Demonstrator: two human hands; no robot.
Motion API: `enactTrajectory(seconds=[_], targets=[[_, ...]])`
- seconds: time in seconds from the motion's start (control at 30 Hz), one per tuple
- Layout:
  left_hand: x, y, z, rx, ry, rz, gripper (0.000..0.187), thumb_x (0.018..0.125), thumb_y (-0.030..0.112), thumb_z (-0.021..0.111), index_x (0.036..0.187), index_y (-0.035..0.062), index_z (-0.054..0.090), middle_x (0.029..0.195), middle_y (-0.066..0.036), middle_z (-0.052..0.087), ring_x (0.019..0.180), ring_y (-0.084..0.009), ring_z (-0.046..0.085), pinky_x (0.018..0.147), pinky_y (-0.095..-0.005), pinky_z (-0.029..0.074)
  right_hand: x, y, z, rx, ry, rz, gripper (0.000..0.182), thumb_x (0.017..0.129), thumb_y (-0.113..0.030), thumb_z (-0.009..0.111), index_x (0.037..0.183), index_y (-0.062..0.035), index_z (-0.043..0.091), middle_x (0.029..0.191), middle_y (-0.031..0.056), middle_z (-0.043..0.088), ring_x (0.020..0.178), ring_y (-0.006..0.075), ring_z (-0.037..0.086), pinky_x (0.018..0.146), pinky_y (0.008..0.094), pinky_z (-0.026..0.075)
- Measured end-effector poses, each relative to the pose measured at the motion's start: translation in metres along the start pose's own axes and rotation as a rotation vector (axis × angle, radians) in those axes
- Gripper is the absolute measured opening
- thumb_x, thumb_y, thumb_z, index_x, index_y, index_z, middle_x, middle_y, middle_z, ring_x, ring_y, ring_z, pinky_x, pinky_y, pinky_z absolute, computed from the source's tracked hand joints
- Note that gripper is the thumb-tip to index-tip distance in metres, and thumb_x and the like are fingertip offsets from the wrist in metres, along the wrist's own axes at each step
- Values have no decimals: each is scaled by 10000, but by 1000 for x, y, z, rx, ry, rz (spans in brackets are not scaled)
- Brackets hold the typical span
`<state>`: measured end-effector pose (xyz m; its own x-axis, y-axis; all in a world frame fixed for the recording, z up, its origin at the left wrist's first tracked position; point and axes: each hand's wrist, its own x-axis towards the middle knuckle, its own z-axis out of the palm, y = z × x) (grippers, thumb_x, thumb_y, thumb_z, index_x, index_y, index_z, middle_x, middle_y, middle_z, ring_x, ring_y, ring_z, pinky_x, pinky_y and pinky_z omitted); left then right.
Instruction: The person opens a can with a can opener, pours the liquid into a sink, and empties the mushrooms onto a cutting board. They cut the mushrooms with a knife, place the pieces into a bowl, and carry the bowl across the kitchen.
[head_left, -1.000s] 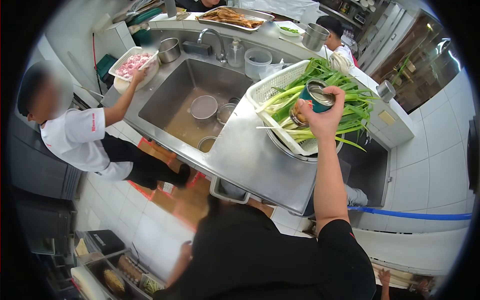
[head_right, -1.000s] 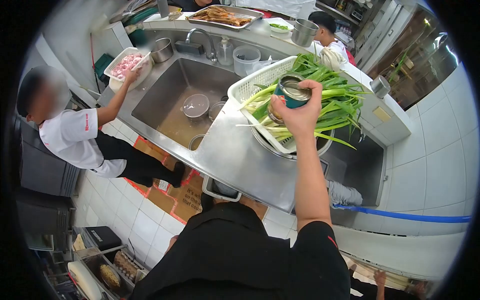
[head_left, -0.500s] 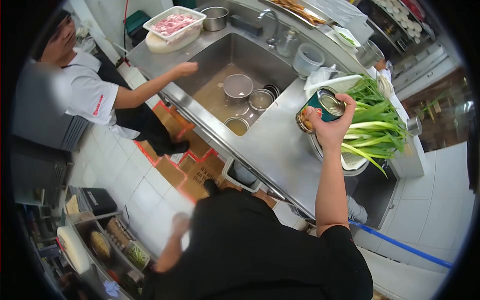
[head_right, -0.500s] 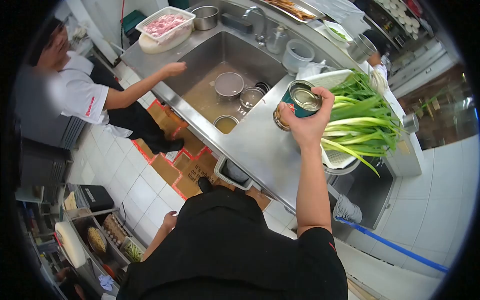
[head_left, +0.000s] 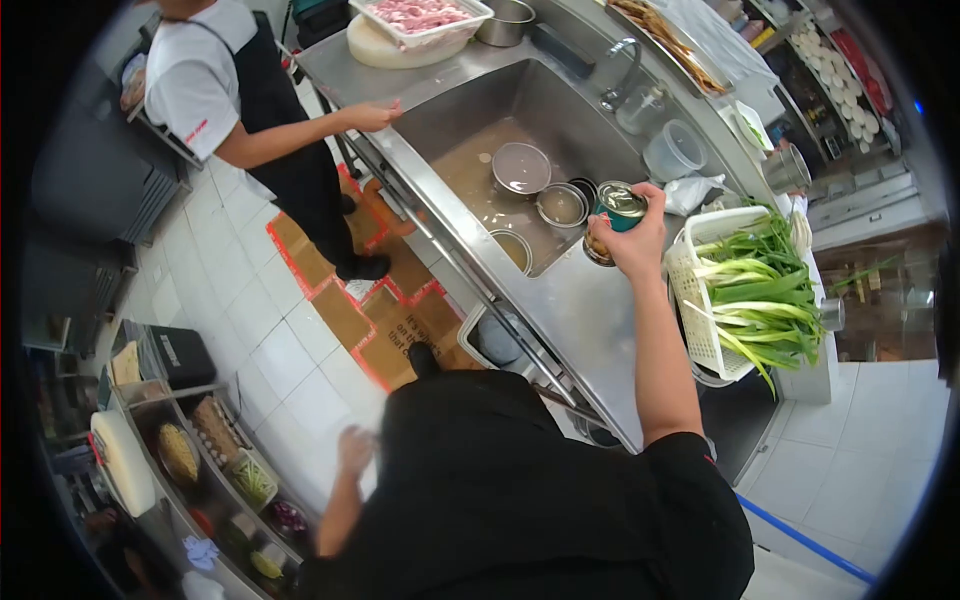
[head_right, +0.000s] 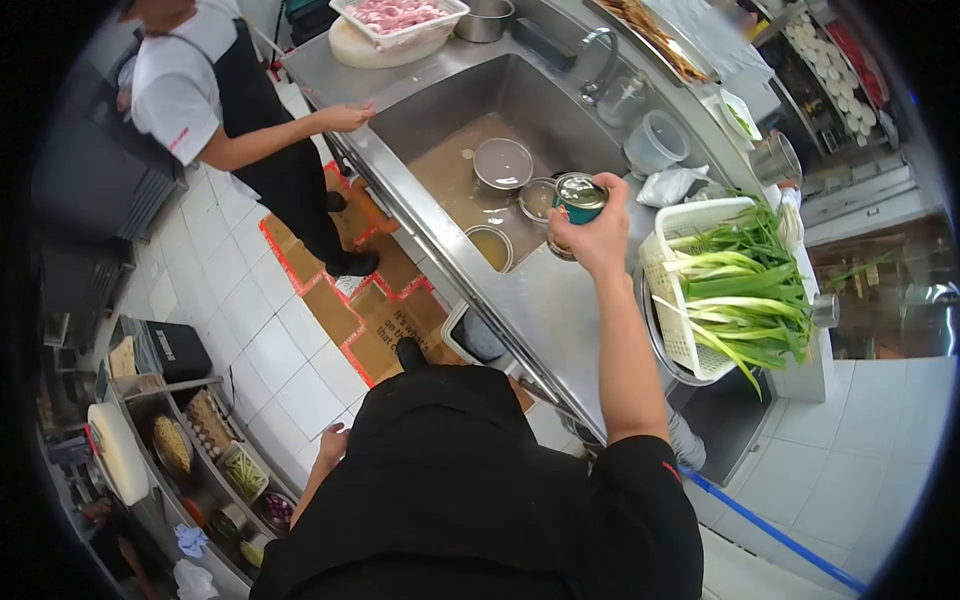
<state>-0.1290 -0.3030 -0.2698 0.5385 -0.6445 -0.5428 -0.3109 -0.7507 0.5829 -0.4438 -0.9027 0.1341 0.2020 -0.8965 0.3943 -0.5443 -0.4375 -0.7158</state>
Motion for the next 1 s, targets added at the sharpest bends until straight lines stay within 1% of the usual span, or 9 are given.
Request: enactTrajectory(seconds=[0.07, 0.2, 0.27, 0.37, 0.5, 0.6, 0.67, 0.77, 1.0], targets=[[-4, -11, -6, 17, 65, 54, 185, 897, 192, 663, 992, 113, 801, 996, -76, 809, 960, -281, 731, 1039, -474, 547, 20, 5, 15, -87, -27, -76, 765, 682, -287, 941, 1283, -104, 504, 1063, 168, 747, 974, 343, 746, 861, 453, 573], [-39, -17, -14, -582, -45, -541, 663, 869, 104, 704, 1502, 116, 507, 1319, -122, 730, 1037, -224, 735, 911, -388, 611, 66, 19, 39, -342, -401, -104, 638, 706, -336, 853, 1215, -135, 526, 999, 191, 747, 941, 443, 728, 839, 488, 559], [-54, -9, -16, -50, -86, -148, 728, 894, 124, 712, 1563, 133, 424, 1345, -129, 712, 992, -219, 721, 797, -397, 625, 92, 17, 51, -525, -688, -35, 596, 699, -355, 879, 1130, -115, 545, 969, 182, 748, 975, 436, 724, 862, 495, 555], [-85, -13, 23, -831, 121, -637, 707, 874, 136, 725, 1537, 135, 478, 1328, -99, 729, 1046, -244, 711, 900, -434, 605, 129, 28, 72, -649, -855, -145, 603, 664, -344, 858, 1153, -93, 609, 1020, 200, 762, 1014, 431, 730, 897, 486, 564], [-123, 23, 70, -598, 162, -305, 215, 829, 131, 732, 1026, 144, 818, 1232, -67, 786, 1347, -332, 611, 1162, -504, 455, 159, 14, 101, -921, -1109, -198, 799, 617, -317, 874, 1359, -119, 652, 1152, 192, 777, 1121, 387, 740, 978, 451, 589], [-164, 9, 127, -425, 171, -307, 230, 907, 204, 713, 1103, 161, 825, 1281, -75, 769, 1405, -336, 559, 1221, -498, 390, 166, -7, 111, -1063, -1131, -249, 797, 561, -284, 924, 1312, -100, 732, 1156, 178, 794, 1121, 337, 762, 952, 439, 616], [-190, 22, 145, -243, 121, -419, 303, 996, 258, 658, 1259, 192, 793, 1374, -111, 730, 1412, -332, 569, 1230, -490, 394, 176, -18, 127, -1194, -1228, -273, 606, 531, -251, 940, 1099, -71, 825, 1091, 169, 814, 1061, 321, 787, 910, 437, 634], [-225, 34, 171, -235, -93, -568, 431, 1053, 329, 561, 1473, 339, 657, 1482, -115, 671, 1481, -243, 534, 1259, -427, 381, 190, -12, 156, -1383, -1346, -469, 654, 500, -273, 962, 1114, -116, 803, 1162, 172, 795, 1135, 358, 756, 929, 474, 628], [-274, 57, 221, -247, 31, -718, 443, 1010, 254, 558, 1403, 401, 698, 1397, -16, 733, 1426, -210, 588, 1188, -420, 467, 188, -1, 201, -1589, -1467, -599, 517, 528, -297, 969, 998, -114, 851, 1051, 149, 823, 1013, 321, 795, 857, 447, 646]])
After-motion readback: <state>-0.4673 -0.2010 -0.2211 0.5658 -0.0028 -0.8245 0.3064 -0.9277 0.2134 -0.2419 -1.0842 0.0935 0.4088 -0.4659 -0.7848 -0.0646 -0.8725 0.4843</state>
